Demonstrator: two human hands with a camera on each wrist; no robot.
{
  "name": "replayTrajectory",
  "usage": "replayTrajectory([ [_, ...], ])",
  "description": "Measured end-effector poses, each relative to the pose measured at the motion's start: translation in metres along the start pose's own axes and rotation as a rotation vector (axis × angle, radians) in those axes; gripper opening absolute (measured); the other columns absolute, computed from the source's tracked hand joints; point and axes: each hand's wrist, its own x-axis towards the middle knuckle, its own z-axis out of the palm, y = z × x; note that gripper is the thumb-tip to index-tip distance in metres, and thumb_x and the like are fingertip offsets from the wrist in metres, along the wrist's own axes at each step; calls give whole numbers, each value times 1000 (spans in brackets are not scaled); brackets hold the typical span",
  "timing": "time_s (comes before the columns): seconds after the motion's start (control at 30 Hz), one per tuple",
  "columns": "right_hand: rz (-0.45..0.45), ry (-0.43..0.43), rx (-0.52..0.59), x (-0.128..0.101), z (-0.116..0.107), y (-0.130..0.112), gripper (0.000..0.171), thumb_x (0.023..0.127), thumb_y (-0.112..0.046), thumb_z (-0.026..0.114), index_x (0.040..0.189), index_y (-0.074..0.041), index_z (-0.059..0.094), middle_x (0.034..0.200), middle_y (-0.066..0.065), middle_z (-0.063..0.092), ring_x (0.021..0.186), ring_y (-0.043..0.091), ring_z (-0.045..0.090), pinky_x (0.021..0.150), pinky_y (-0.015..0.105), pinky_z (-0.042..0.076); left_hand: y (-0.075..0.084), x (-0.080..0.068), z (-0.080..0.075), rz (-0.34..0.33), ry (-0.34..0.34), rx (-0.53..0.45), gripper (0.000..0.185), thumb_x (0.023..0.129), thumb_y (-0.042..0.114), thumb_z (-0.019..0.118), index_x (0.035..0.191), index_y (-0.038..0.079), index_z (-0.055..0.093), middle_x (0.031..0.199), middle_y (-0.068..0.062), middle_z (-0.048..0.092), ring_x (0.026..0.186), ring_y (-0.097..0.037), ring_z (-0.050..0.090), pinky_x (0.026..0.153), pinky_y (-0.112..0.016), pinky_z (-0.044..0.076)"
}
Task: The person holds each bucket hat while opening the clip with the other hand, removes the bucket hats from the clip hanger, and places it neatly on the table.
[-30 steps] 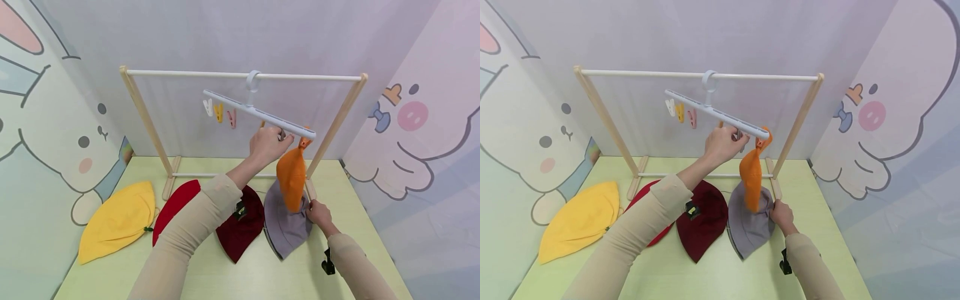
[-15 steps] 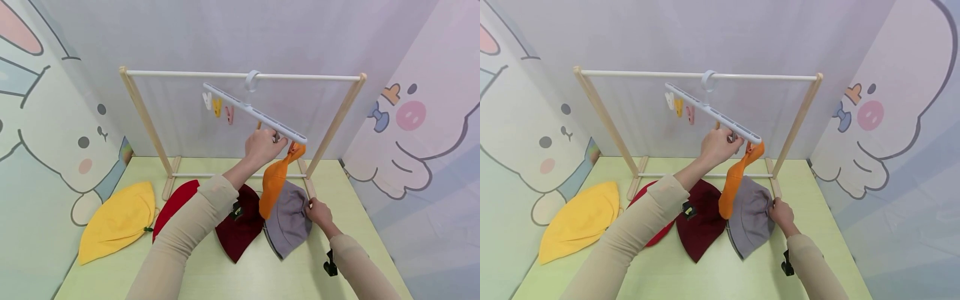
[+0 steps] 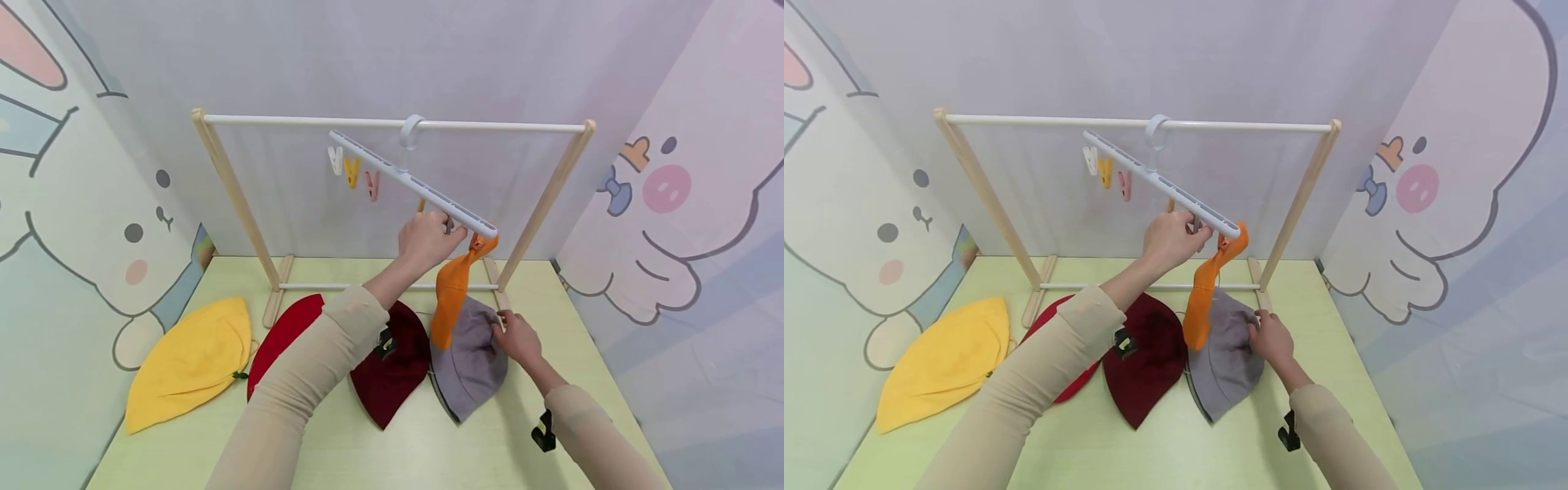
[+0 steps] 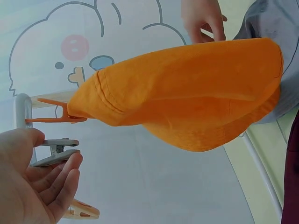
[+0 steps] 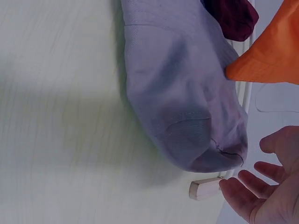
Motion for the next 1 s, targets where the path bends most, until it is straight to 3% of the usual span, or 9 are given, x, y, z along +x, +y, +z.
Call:
replayTrajectory([
  [1.0,-191,134,184,-9,-34,-40,40,84,-15,63,121,0,55,111,23,58,96,37,60,80,52,46,-9,2,2,-28,-23,17,31,85,48,55,72,20,61,59,4,55,52,-14,48,43,-23,31],
])
